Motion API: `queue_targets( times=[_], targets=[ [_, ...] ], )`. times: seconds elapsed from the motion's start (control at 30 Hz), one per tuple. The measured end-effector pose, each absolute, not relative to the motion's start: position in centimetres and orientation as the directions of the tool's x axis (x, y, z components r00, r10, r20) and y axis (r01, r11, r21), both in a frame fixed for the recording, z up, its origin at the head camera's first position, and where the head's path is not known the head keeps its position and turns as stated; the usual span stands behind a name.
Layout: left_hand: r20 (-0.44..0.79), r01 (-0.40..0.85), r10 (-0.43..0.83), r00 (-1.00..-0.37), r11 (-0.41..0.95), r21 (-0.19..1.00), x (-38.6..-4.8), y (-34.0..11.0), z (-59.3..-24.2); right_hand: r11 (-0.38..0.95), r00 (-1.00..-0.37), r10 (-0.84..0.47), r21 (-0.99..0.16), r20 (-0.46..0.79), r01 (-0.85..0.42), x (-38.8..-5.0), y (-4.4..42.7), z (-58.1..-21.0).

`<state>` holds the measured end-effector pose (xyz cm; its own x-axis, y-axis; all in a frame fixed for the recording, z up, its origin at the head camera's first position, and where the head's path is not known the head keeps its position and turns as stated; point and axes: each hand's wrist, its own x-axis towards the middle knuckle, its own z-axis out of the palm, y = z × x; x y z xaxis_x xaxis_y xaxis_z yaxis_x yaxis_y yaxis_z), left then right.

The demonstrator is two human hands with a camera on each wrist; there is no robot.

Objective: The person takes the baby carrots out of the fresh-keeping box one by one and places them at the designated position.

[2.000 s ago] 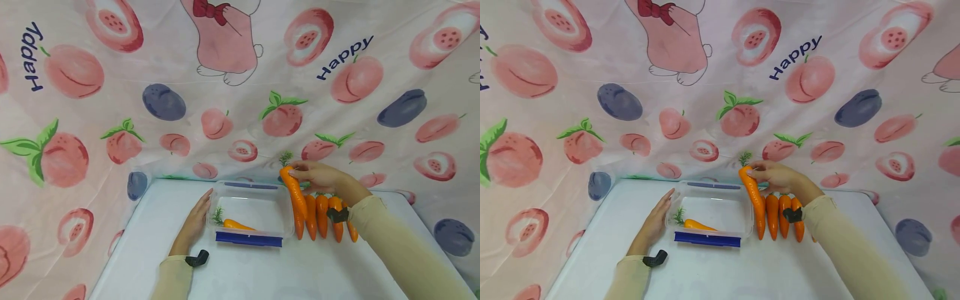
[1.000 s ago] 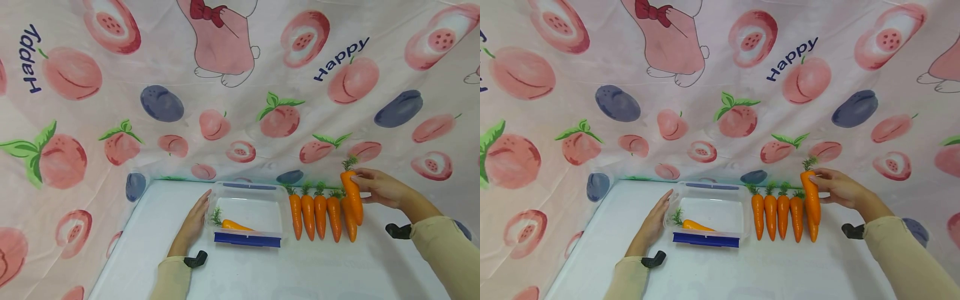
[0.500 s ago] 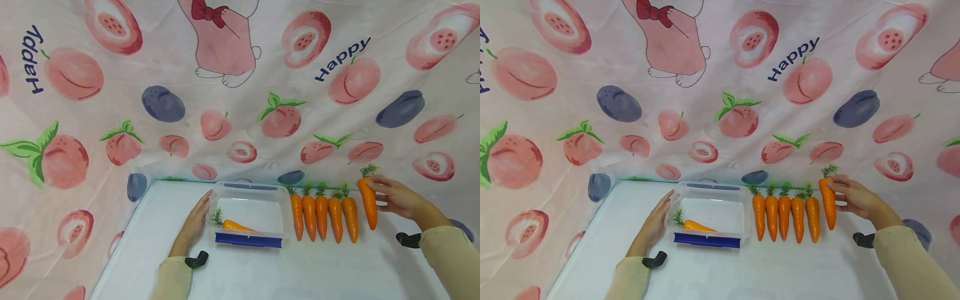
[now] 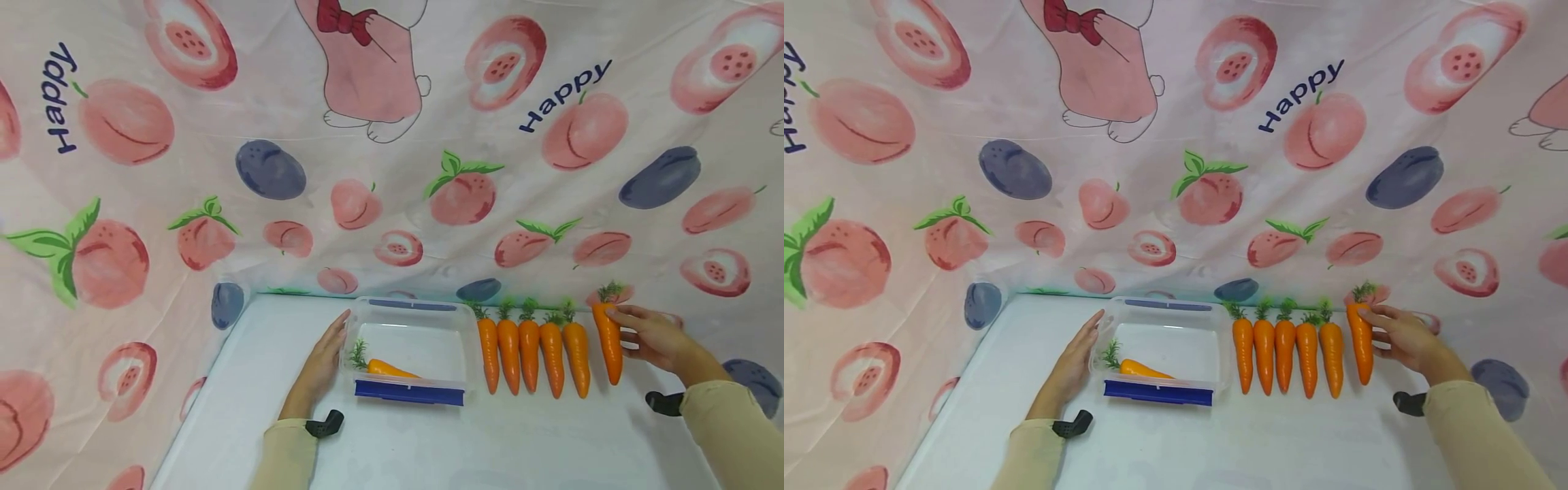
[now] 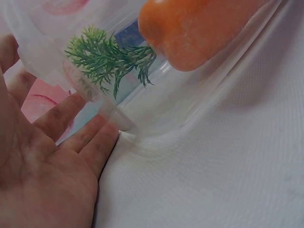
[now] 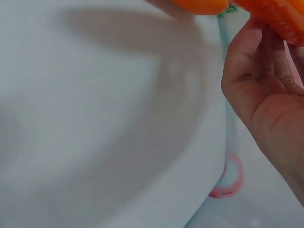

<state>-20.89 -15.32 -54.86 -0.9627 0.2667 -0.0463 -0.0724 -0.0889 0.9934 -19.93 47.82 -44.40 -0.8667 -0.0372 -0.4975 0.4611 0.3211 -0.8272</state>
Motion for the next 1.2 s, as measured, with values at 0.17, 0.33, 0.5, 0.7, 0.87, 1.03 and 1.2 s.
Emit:
queue_targets(
  times=[0.17, 0.33, 0.5, 0.7, 0.87, 1.03, 1.2],
  targets=[
    [-0.049, -0.075, 0.269, -0.962, -0.086, 0.993, -20.8, -15.3, -54.8, 0.318, -0.860, -0.023, -0.820, -0.509, 0.477, -19.7, 48.0, -45.7],
    [-0.045, -0.070, 0.269, -0.962, -0.087, 0.994, -20.9, -15.3, -54.7, 0.336, -0.853, -0.005, -0.804, -0.522, 0.490, -19.6, 48.1, -46.9],
    [-0.037, -0.068, 0.280, -0.959, -0.102, 0.992, -20.9, -15.3, -54.9, 0.362, -0.857, 0.031, -0.793, -0.515, 0.490, -19.4, 47.8, -48.0],
    [-0.038, -0.067, 0.272, -0.962, -0.095, 0.993, -20.9, -15.3, -54.8, 0.357, -0.855, 0.065, -0.789, -0.514, 0.501, -19.5, 47.4, -48.9],
    [-0.045, -0.069, 0.266, -0.963, -0.083, 0.994, -20.8, -15.2, -54.7, 0.355, -0.852, 0.075, -0.784, -0.519, 0.509, -19.5, 47.3, -49.3],
    [-0.048, -0.072, 0.266, -0.963, -0.082, 0.994, -20.7, -15.2, -54.7, 0.337, -0.837, 0.093, -0.774, -0.539, 0.535, -19.7, 47.5, -49.7],
    [-0.051, -0.076, 0.261, -0.964, -0.086, 0.993, -20.8, -15.3, -54.8, 0.314, -0.836, 0.081, -0.782, -0.543, 0.538, -19.7, 47.7, -50.2]
  ],
)
